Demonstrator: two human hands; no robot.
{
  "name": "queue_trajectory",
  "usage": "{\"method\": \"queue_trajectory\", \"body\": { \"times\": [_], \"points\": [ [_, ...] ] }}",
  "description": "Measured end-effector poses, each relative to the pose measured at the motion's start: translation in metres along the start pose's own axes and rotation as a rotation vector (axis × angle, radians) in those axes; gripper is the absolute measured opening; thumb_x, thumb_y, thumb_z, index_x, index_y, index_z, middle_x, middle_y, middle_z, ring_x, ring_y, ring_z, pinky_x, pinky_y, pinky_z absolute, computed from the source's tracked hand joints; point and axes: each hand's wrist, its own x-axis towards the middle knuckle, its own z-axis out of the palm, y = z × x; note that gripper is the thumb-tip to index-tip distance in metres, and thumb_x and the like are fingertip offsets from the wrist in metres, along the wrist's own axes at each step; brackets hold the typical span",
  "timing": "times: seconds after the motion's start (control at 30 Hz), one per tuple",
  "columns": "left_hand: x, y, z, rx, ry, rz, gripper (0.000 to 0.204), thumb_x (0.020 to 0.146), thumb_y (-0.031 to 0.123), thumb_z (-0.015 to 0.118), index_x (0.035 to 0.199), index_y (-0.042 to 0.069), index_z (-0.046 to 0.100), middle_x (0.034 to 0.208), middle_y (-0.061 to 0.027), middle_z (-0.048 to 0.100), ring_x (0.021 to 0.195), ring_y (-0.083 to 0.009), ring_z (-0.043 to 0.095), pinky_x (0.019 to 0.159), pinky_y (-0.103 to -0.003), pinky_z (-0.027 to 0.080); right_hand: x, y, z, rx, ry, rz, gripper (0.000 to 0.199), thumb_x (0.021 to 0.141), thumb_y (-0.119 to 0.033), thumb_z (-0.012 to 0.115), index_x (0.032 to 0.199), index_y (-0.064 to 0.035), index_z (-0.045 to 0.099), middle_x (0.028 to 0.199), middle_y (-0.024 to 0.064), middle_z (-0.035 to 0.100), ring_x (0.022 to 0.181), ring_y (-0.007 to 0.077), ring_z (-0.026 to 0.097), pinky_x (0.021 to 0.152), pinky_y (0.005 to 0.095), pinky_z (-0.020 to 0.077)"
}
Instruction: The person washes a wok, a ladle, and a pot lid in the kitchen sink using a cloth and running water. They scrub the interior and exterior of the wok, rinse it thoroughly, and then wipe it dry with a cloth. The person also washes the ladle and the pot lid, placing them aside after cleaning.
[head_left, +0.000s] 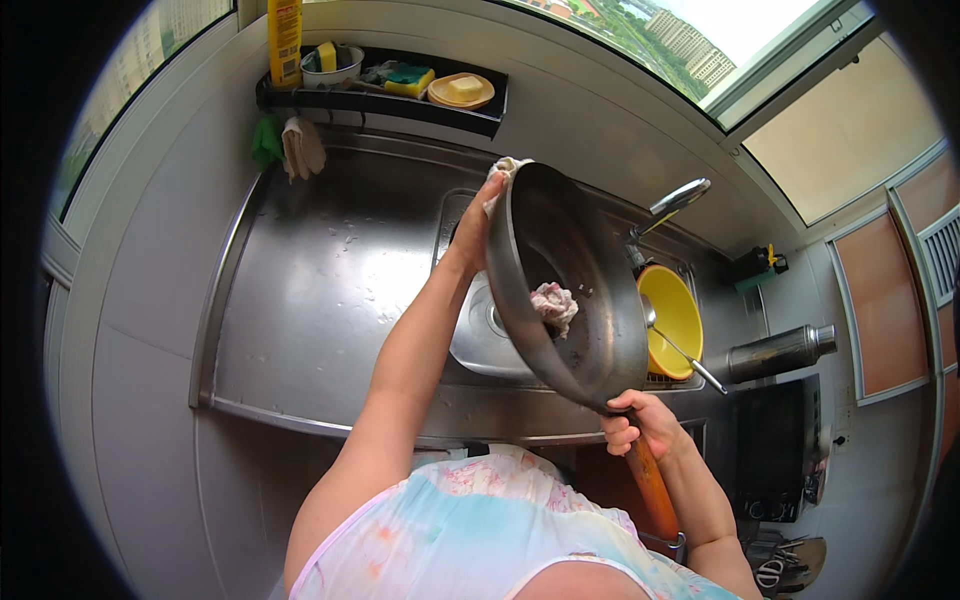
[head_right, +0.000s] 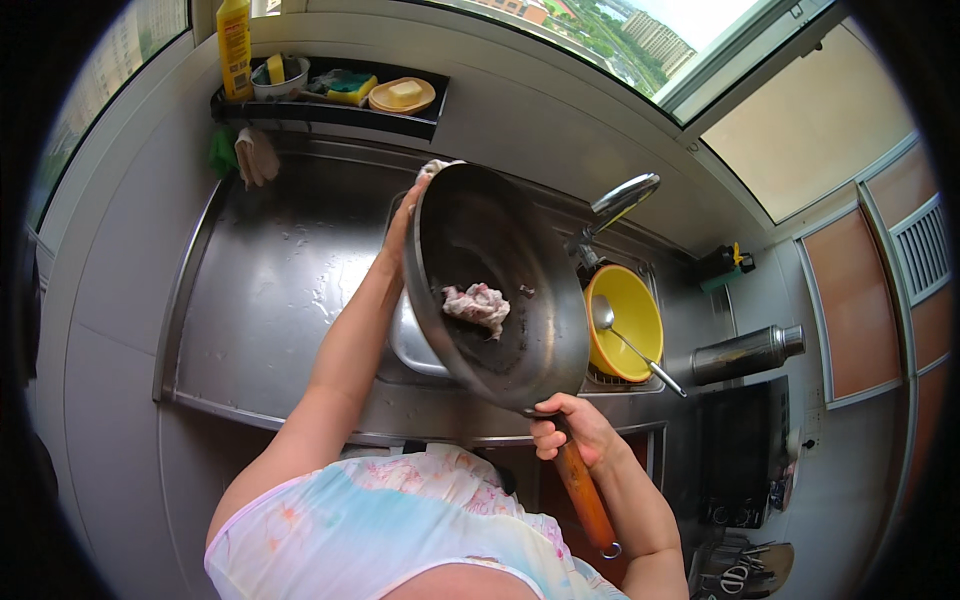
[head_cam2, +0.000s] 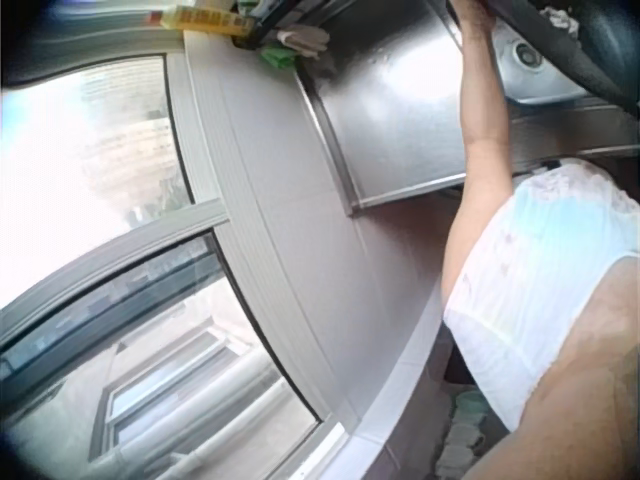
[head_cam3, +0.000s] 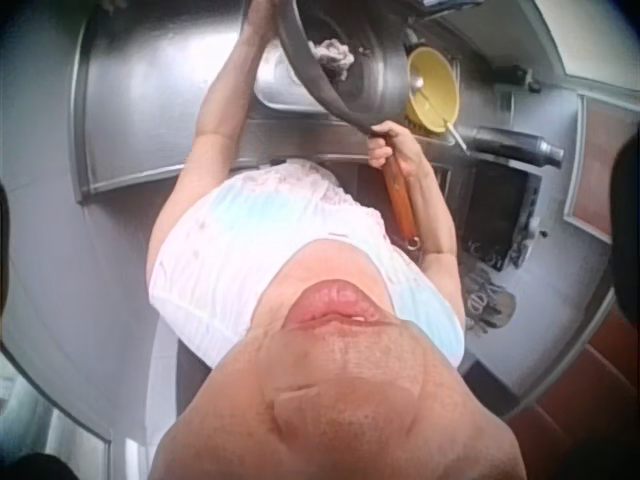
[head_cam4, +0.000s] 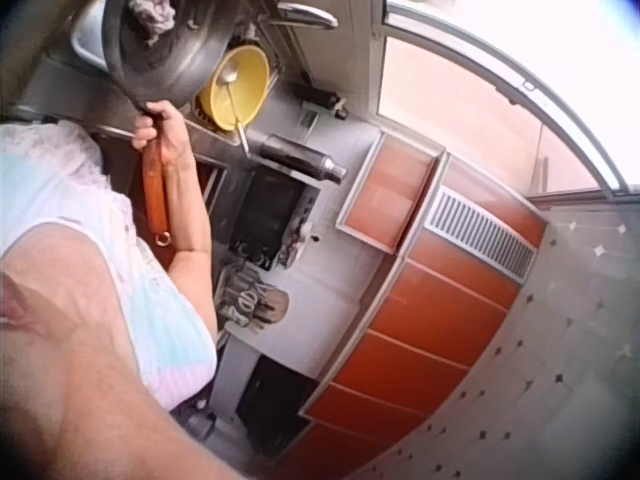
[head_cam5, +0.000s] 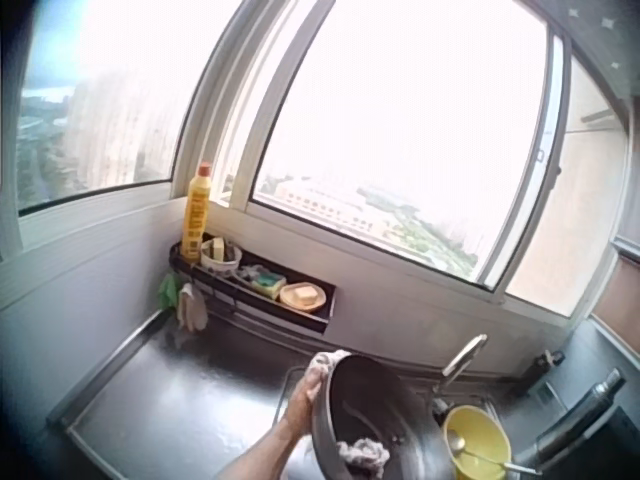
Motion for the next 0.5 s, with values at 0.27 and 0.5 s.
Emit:
{"method": "queue_trajectory", "body": {
  "times": [0.27, 0.5],
  "points": [
    [-0.065, -0.111, 0.034, -0.016, 0.077, -0.137, 0.038, 0.094, 0.031, 0.050, 0.123, 0.006, 0.054, 0.117, -0.0064, 0.059, 0.105, -0.0180, 0.056, 0.092, -0.031, 0.045, -0.003, 0.009, 0.010, -0.024, -0.044, 0.024, 0.015, 0.084, -0.019, 0.052, 0.079, -0.0055, 0.053, 0.062, 0.0041, 0.048, 0.048, 0.0130, 0.041, 0.049, 0.0264, 0.0347],
    [-0.156, -0.131, 0.039, -0.610, 0.114, -0.257, 0.037, 0.094, 0.029, 0.047, 0.123, 0.006, 0.053, 0.126, -0.0110, 0.056, 0.116, -0.0232, 0.052, 0.101, -0.039, 0.041, 0.015, -0.005, 0.025, -0.279, 0.201, -0.408, 0.015, 0.086, -0.012, 0.053, 0.077, 0.0006, 0.052, 0.065, 0.0103, 0.056, 0.048, 0.0161, 0.052, 0.046, 0.0308, 0.0431]
  ]
}}
